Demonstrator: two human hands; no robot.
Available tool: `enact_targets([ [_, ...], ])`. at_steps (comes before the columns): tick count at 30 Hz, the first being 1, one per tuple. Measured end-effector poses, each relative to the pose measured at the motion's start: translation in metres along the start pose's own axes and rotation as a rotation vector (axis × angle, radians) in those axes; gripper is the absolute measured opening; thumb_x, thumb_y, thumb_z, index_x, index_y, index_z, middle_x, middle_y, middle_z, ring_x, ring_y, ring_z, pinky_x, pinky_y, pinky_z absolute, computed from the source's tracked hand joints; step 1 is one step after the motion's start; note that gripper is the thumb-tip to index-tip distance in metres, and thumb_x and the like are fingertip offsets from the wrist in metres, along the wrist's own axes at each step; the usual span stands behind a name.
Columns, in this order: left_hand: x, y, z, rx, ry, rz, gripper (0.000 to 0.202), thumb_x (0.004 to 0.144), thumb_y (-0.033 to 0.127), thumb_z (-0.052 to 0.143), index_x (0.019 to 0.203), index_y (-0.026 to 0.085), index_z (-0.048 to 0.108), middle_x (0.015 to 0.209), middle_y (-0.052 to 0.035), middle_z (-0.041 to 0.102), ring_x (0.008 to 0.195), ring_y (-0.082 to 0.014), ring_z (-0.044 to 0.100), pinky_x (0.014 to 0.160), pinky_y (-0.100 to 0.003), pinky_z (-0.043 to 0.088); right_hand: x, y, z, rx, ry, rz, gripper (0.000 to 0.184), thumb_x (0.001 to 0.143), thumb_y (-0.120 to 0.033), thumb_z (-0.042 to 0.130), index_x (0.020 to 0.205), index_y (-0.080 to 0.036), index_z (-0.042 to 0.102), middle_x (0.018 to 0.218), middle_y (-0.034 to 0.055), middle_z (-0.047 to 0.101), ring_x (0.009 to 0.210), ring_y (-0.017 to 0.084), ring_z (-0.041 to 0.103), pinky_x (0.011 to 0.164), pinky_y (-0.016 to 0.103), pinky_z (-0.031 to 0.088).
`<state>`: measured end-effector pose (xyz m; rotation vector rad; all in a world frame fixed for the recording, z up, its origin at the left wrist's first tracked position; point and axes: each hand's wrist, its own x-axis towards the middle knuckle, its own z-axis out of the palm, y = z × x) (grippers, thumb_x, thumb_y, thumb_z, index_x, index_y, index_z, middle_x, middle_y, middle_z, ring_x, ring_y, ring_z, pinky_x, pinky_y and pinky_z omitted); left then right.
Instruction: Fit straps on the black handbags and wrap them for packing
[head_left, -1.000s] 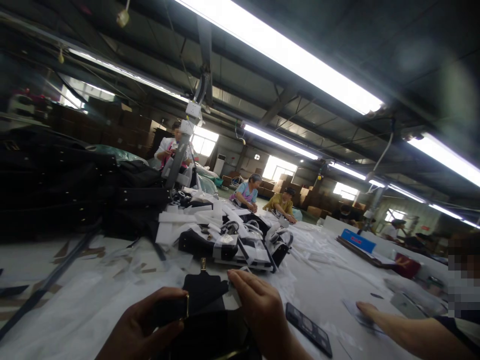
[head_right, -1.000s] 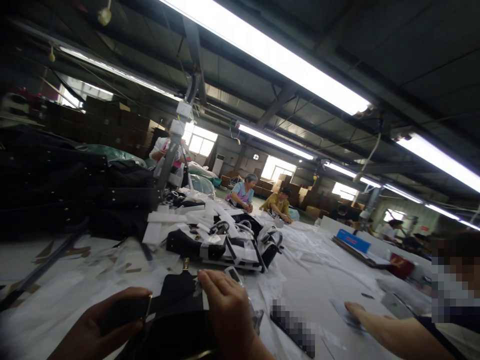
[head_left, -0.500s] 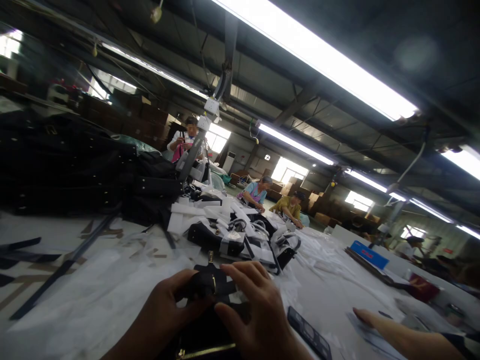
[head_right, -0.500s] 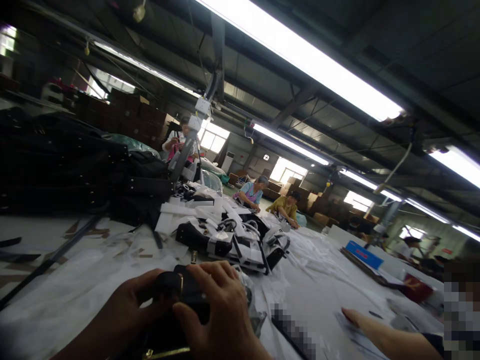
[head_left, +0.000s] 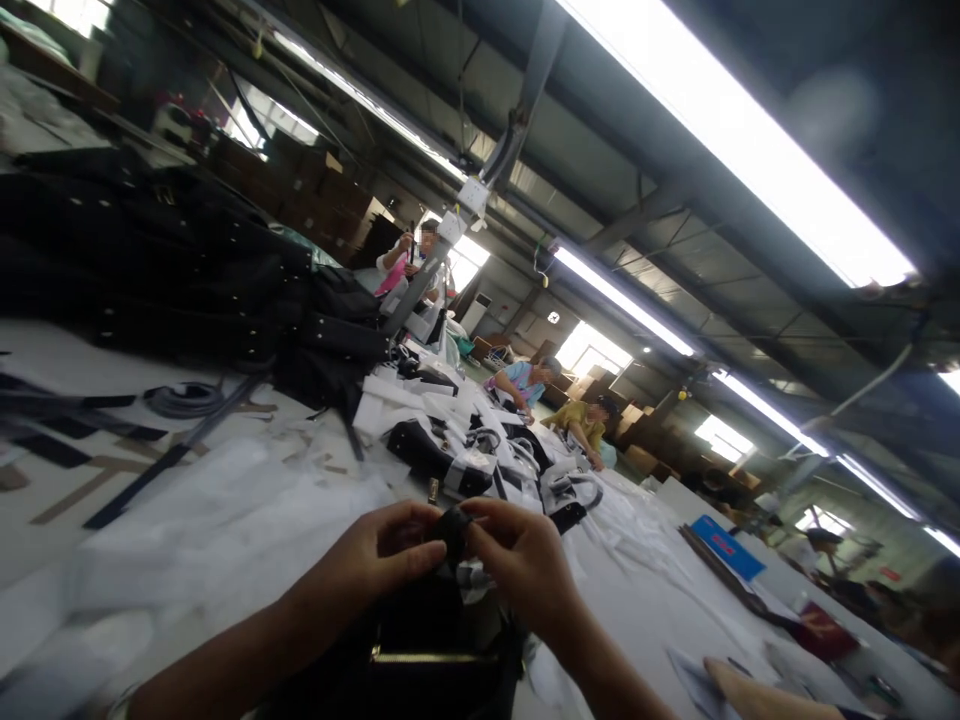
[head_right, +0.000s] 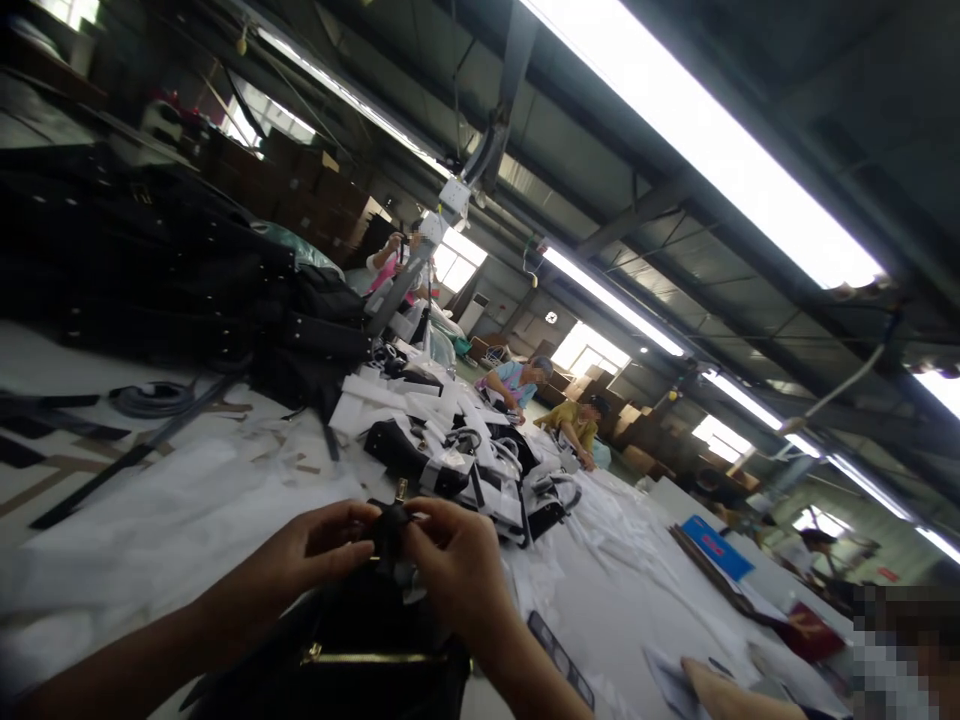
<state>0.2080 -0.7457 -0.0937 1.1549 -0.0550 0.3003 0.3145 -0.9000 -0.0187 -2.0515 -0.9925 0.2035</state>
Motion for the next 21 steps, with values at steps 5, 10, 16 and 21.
enact_targets([
  [5,0.001,-0.003,-0.003,-0.183,-0.042,-0.086,0.031,0.092,0.044,0.065,0.108,0.02,0.076,0.095,-0.0047,0.079,0.091,-0.0209,0.07,0.082,-0.026,0.051,0.003,0.0,0.003,-0.01,-0.032,-0.026,0.025,0.086,-0.029,0.069,0.105,-0.017,0.078,0.075,0.0031,0.077,0.063,0.017,0.07,0.058,0.022,0.052],
  [10,0.007,0.01,-0.016,-0.036,-0.152,-0.156,0.035,0.086,0.046,0.073,0.108,0.019,0.079,0.095,-0.0056,0.079,0.097,-0.0235,0.069,0.087,-0.027,0.05,0.003,-0.009,0.004,-0.102,-0.009,-0.082,0.022,0.086,-0.019,0.064,0.101,-0.021,0.08,0.079,0.002,0.078,0.071,0.018,0.074,0.064,0.023,0.055],
  [16,0.022,0.028,-0.031,0.114,-0.373,-0.269,0.035,0.082,0.05,0.075,0.1,0.021,0.082,0.095,-0.0048,0.079,0.098,-0.0245,0.07,0.094,-0.03,0.05,0.002,-0.03,0.0,-0.205,-0.062,-0.095,0.02,0.083,-0.016,0.063,0.092,-0.021,0.081,0.076,0.0007,0.077,0.071,0.016,0.072,0.06,0.02,0.051],
  [21,0.036,0.029,-0.032,0.177,-0.312,-0.314,0.03,0.072,0.047,0.085,0.086,0.021,0.082,0.088,-0.0046,0.078,0.086,-0.0222,0.07,0.086,-0.031,0.054,0.01,-0.032,-0.008,-0.17,-0.183,-0.059,0.024,0.08,-0.015,0.061,0.093,-0.02,0.081,0.067,-0.0014,0.073,0.063,0.013,0.067,0.055,0.018,0.046],
])
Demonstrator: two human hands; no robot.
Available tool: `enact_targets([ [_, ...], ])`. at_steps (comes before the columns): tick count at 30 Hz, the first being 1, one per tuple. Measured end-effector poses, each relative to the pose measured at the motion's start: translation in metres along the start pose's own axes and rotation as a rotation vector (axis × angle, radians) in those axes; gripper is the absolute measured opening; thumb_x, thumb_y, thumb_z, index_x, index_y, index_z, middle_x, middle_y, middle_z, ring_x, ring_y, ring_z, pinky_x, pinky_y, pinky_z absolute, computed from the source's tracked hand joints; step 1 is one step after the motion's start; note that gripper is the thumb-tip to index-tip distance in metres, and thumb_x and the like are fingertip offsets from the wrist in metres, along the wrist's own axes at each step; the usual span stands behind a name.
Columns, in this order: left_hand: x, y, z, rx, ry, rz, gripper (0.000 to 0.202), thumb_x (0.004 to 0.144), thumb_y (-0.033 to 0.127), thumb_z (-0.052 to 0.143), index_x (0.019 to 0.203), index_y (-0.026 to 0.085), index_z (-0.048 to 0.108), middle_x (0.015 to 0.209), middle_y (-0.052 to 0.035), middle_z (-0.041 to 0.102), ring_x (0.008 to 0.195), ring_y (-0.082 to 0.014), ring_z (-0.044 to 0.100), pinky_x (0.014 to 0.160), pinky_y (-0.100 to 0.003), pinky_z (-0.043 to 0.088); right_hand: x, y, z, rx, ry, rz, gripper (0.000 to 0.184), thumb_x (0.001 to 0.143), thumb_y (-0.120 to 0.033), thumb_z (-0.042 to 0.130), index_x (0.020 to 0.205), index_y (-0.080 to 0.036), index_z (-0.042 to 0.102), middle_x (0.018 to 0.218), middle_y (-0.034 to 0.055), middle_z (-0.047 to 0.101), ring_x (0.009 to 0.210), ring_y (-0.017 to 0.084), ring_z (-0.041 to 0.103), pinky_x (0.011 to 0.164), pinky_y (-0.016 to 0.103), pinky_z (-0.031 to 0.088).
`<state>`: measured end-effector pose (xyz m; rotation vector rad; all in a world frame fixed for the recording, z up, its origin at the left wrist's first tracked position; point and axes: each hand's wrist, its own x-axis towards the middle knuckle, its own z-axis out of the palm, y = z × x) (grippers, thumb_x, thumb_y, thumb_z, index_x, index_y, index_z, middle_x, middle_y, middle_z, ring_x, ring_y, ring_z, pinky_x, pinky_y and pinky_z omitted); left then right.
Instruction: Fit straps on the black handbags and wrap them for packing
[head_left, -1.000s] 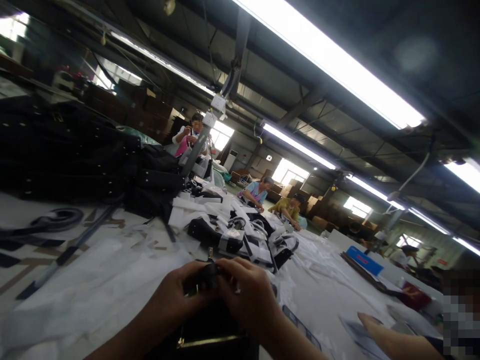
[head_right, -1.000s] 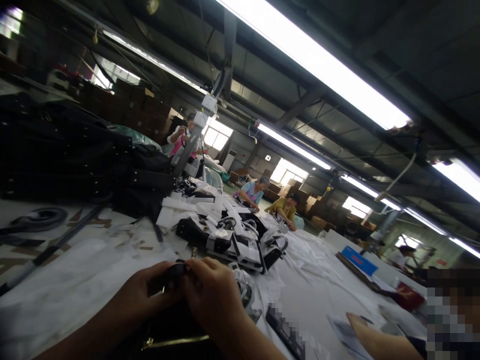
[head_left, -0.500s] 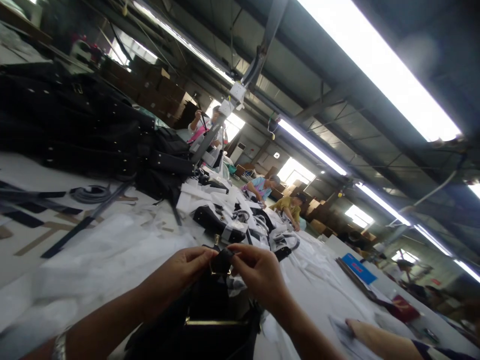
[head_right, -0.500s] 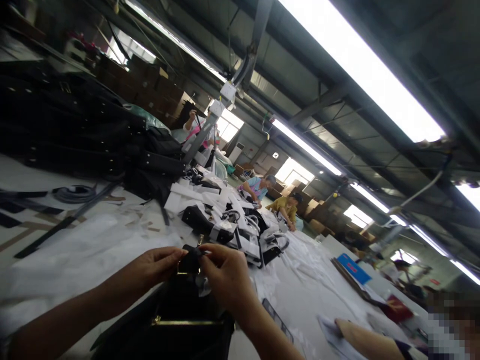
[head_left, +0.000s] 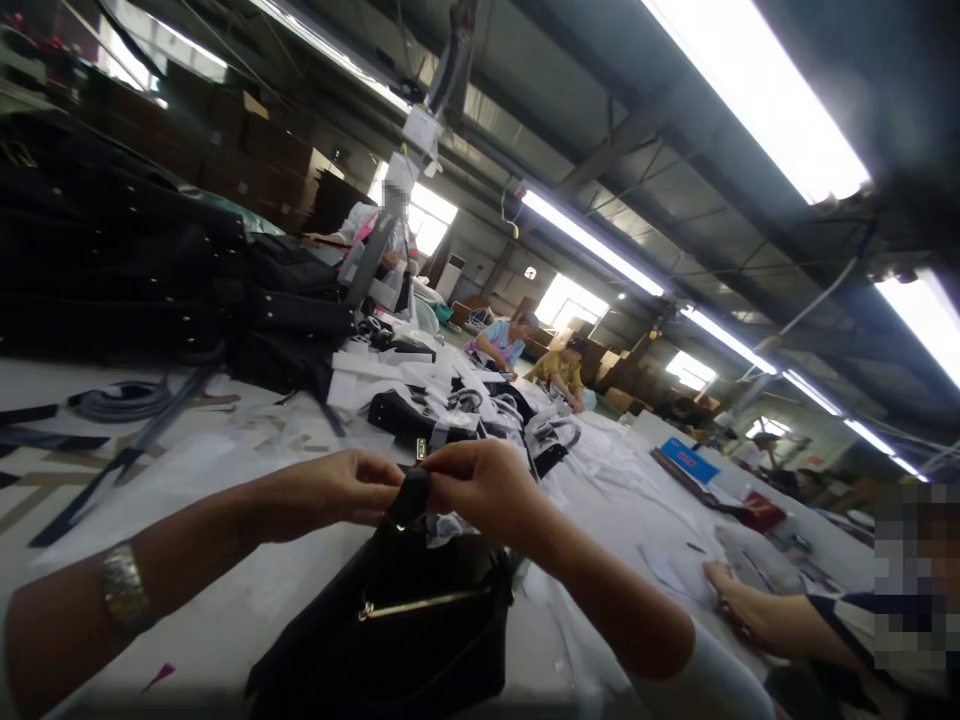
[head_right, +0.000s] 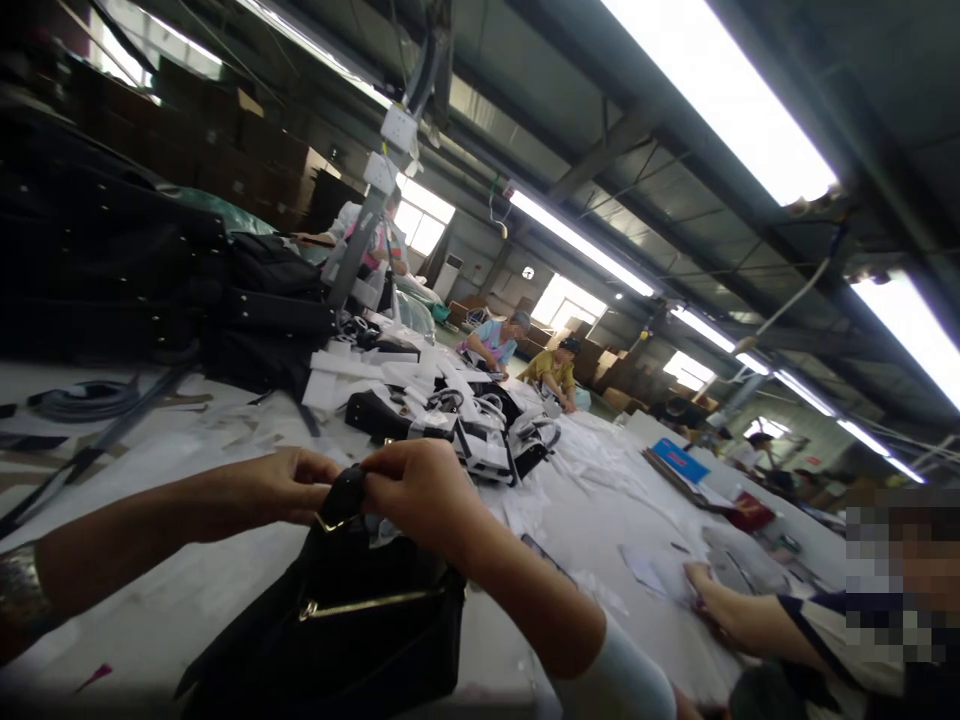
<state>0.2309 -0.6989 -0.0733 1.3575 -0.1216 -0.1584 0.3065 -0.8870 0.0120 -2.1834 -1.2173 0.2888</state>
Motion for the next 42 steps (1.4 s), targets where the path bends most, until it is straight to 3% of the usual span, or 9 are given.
enact_targets([
  [3,0.006,0.0,-0.001,0.024,0.031,-0.027,0.022,0.071,0.039,0.086,0.082,0.021,0.08,0.081,-0.0011,0.075,0.077,-0.017,0.068,0.075,-0.024,0.053,0.003,0.0,-0.003,-0.028,-0.038,-0.016,0.029,0.079,-0.012,0.059,0.097,-0.019,0.081,0.066,-0.0016,0.073,0.06,0.012,0.065,0.053,0.017,0.044],
  [8,0.013,-0.003,0.0,0.066,0.102,-0.055,0.018,0.069,0.025,0.086,0.084,0.021,0.078,0.075,0.0012,0.071,0.07,-0.0152,0.064,0.065,-0.021,0.049,0.006,-0.008,-0.004,-0.21,0.052,-0.129,0.023,0.077,-0.013,0.065,0.092,-0.017,0.082,0.071,0.0,0.075,0.064,0.012,0.066,0.058,0.018,0.043],
  [13,0.011,-0.004,0.003,0.068,0.174,-0.061,0.029,0.07,0.032,0.085,0.096,0.021,0.078,0.086,-0.0017,0.074,0.077,-0.0176,0.065,0.067,-0.023,0.049,0.011,-0.006,-0.007,-0.193,0.008,-0.132,0.022,0.08,-0.007,0.064,0.092,-0.016,0.081,0.065,-0.0024,0.073,0.066,0.011,0.066,0.061,0.018,0.043],
  [18,0.009,-0.004,0.005,0.066,0.166,-0.05,0.037,0.071,0.041,0.086,0.101,0.022,0.078,0.092,-0.0042,0.076,0.084,-0.0212,0.067,0.067,-0.024,0.05,0.015,0.001,-0.009,-0.117,-0.047,-0.105,0.02,0.084,-0.004,0.063,0.091,-0.013,0.08,0.064,-0.0024,0.072,0.066,0.01,0.066,0.062,0.018,0.044],
  [22,0.011,-0.004,0.008,0.025,0.158,-0.043,0.033,0.067,0.038,0.089,0.094,0.022,0.079,0.087,-0.0021,0.075,0.086,-0.0212,0.066,0.07,-0.022,0.052,0.015,0.005,-0.008,-0.078,-0.038,-0.092,0.021,0.084,-0.003,0.062,0.09,-0.013,0.079,0.063,-0.0031,0.071,0.066,0.01,0.066,0.062,0.018,0.044],
  [26,0.011,-0.005,0.014,-0.025,0.21,-0.048,0.033,0.059,0.033,0.094,0.085,0.021,0.079,0.074,0.0023,0.069,0.071,-0.0147,0.06,0.062,-0.017,0.048,0.012,0.007,-0.007,-0.146,0.01,-0.153,0.02,0.083,-0.003,0.064,0.09,-0.013,0.08,0.069,-0.0009,0.074,0.068,0.011,0.065,0.065,0.019,0.043],
  [37,0.007,-0.02,0.013,-0.099,0.261,0.008,0.035,0.065,0.039,0.092,0.085,0.018,0.074,0.076,0.0014,0.066,0.071,-0.013,0.058,0.064,-0.019,0.049,0.005,0.011,-0.008,-0.132,-0.007,-0.158,0.015,0.082,-0.007,0.069,0.089,-0.013,0.081,0.066,-0.0023,0.072,0.066,0.009,0.062,0.065,0.019,0.041],
  [42,0.007,-0.022,0.014,-0.137,0.275,0.035,0.033,0.062,0.036,0.094,0.07,0.017,0.067,0.065,0.0047,0.063,0.062,-0.0104,0.054,0.058,-0.016,0.048,-0.002,0.008,-0.003,-0.168,0.047,-0.193,0.015,0.085,-0.012,0.071,0.095,-0.016,0.082,0.078,0.0009,0.078,0.074,0.013,0.068,0.07,0.02,0.046],
])
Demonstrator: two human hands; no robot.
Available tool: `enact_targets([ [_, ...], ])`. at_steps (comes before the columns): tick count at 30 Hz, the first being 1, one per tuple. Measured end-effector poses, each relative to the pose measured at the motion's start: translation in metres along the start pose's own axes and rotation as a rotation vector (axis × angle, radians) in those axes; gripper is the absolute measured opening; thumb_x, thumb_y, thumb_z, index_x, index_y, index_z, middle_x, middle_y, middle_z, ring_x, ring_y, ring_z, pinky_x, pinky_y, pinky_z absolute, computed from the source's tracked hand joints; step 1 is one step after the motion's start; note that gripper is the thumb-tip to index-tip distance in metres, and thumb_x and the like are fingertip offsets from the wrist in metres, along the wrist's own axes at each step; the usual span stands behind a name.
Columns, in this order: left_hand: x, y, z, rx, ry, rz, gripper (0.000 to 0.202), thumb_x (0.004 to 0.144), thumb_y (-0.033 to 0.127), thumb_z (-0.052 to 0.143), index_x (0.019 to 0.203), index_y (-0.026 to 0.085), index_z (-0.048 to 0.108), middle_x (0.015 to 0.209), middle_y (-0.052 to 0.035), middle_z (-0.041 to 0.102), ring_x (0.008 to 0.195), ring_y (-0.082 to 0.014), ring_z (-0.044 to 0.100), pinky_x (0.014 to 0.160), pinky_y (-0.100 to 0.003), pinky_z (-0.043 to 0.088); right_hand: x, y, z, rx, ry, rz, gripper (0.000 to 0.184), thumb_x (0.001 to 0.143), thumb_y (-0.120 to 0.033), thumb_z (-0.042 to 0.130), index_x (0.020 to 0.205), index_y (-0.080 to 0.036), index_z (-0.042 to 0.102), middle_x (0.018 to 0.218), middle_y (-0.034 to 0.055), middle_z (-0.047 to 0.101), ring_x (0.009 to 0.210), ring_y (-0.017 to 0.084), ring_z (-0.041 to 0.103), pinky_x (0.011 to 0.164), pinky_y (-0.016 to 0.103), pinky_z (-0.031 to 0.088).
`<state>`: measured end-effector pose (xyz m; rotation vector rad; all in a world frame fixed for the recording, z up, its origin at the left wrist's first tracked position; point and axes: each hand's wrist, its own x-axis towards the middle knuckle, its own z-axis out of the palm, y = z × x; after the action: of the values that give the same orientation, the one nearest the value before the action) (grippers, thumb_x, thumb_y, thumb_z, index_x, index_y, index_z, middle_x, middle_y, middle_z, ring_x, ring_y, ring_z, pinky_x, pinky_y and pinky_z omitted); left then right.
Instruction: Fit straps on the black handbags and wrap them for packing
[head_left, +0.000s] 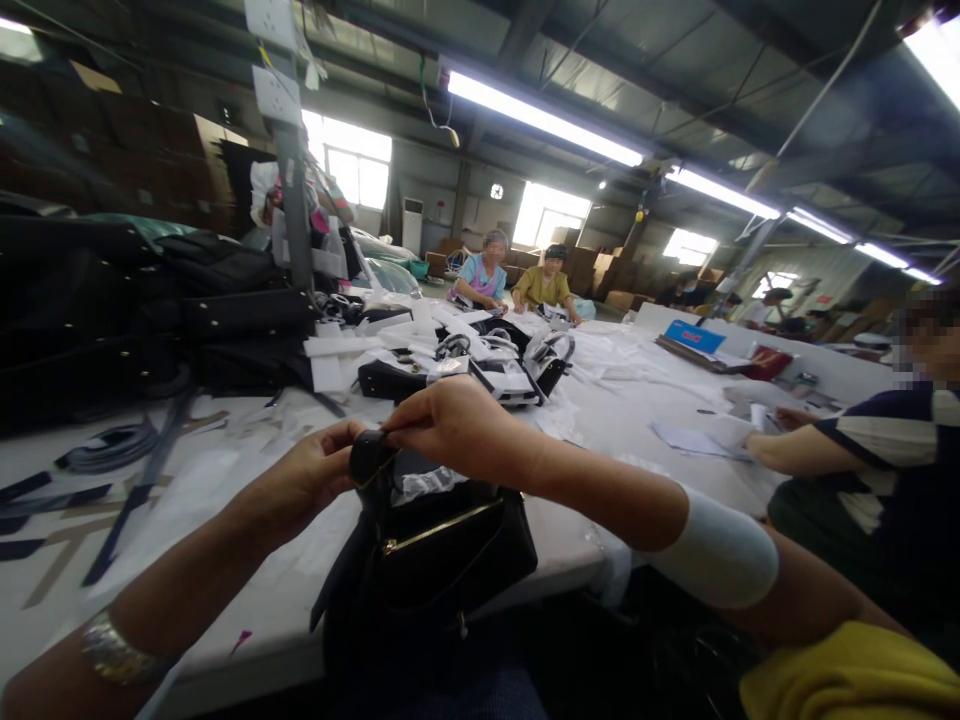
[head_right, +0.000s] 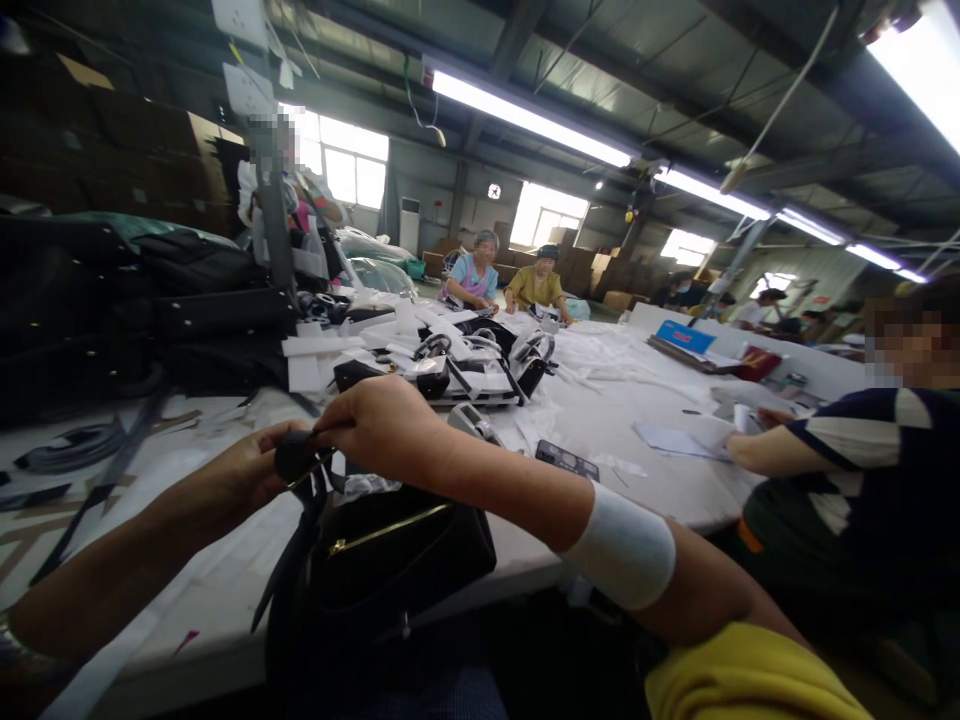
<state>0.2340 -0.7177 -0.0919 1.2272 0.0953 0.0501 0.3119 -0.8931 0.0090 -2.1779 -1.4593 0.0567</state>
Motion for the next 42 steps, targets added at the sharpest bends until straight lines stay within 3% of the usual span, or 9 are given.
enact_targets([
  [6,0.003,-0.003,-0.009,-0.073,0.077,0.052,0.033,0.062,0.033,0.095,0.07,0.018,0.066,0.068,0.004,0.065,0.065,-0.0098,0.058,0.061,-0.014,0.052,-0.013,0.003,0.019,-0.073,0.035,-0.127,0.034,0.082,0.003,0.063,0.106,-0.016,0.079,0.111,0.0088,0.075,0.092,0.017,0.072,0.085,0.023,0.051],
  [10,-0.001,-0.009,-0.011,-0.157,0.11,0.098,0.034,0.065,0.032,0.094,0.086,0.02,0.071,0.084,0.0015,0.071,0.078,-0.0114,0.064,0.072,-0.015,0.055,-0.016,0.018,0.031,0.138,0.106,-0.168,0.032,0.09,-0.003,0.056,0.111,-0.018,0.075,0.129,0.0087,0.069,0.112,0.019,0.069,0.098,0.026,0.051],
  [17,-0.011,-0.027,0.005,-0.265,0.19,0.176,0.043,0.071,0.03,0.09,0.109,0.028,0.068,0.107,0.0019,0.074,0.1,-0.0146,0.068,0.086,-0.018,0.055,-0.008,0.043,0.04,0.375,0.051,-0.133,0.032,0.087,-0.023,0.071,0.118,-0.021,0.064,0.117,0.0057,0.072,0.11,0.021,0.068,0.099,0.036,0.05],
  [22,-0.019,-0.039,0.007,-0.049,0.233,0.27,0.03,0.089,0.039,0.073,0.115,0.024,0.067,0.118,-0.0019,0.073,0.115,-0.0208,0.064,0.099,-0.026,0.049,-0.004,0.048,0.044,0.453,-0.014,-0.085,0.029,0.087,-0.031,0.073,0.11,-0.022,0.058,0.092,-0.0009,0.067,0.088,0.016,0.067,0.085,0.029,0.052],
  [25,-0.027,-0.055,0.003,0.116,0.195,0.241,0.033,0.092,0.043,0.067,0.12,0.025,0.066,0.126,-0.0042,0.07,0.118,-0.0267,0.063,0.101,-0.035,0.05,-0.002,0.048,0.045,0.588,-0.079,-0.057,0.044,0.085,-0.03,0.074,0.123,-0.024,0.052,0.1,0.0011,0.066,0.091,0.017,0.069,0.083,0.029,0.055],
  [28,-0.035,-0.073,-0.003,0.272,0.208,0.287,0.038,0.084,0.037,0.075,0.12,0.027,0.068,0.131,-0.0046,0.067,0.119,-0.0309,0.063,0.099,-0.039,0.053,-0.001,0.048,0.044,0.536,-0.085,-0.04,0.046,0.085,-0.03,0.074,0.126,-0.021,0.056,0.104,0.0037,0.063,0.091,0.018,0.068,0.083,0.03,0.056],
  [31,-0.044,-0.083,-0.01,0.387,0.215,0.28,0.035,0.08,0.032,0.077,0.115,0.028,0.072,0.126,-0.0037,0.07,0.117,-0.03,0.064,0.098,-0.037,0.054,-0.001,0.049,0.04,0.449,-0.077,-0.082,0.041,0.086,-0.032,0.072,0.124,-0.018,0.062,0.107,0.0051,0.061,0.097,0.019,0.065,0.086,0.03,0.056],
  [36,-0.059,-0.077,-0.022,0.459,0.14,0.159,0.027,0.078,0.028,0.076,0.104,0.025,0.075,0.107,-0.003,0.076,0.098,-0.0267,0.069,0.089,-0.034,0.053,0.0,0.046,0.025,0.312,-0.169,-0.094,0.041,0.087,-0.031,0.073,0.124,-0.017,0.064,0.104,0.005,0.066,0.091,0.017,0.063,0.086,0.029,0.053],
  [42,-0.065,-0.082,-0.041,0.242,0.067,0.015,0.015,0.076,0.031,0.076,0.088,0.021,0.074,0.087,0.0003,0.078,0.088,-0.023,0.07,0.077,-0.027,0.05,-0.002,0.052,0.008,0.398,-0.333,0.018,0.055,0.082,-0.021,0.078,0.134,-0.024,0.06,0.097,-0.0004,0.065,0.086,0.014,0.063,0.081,0.026,0.052],
])
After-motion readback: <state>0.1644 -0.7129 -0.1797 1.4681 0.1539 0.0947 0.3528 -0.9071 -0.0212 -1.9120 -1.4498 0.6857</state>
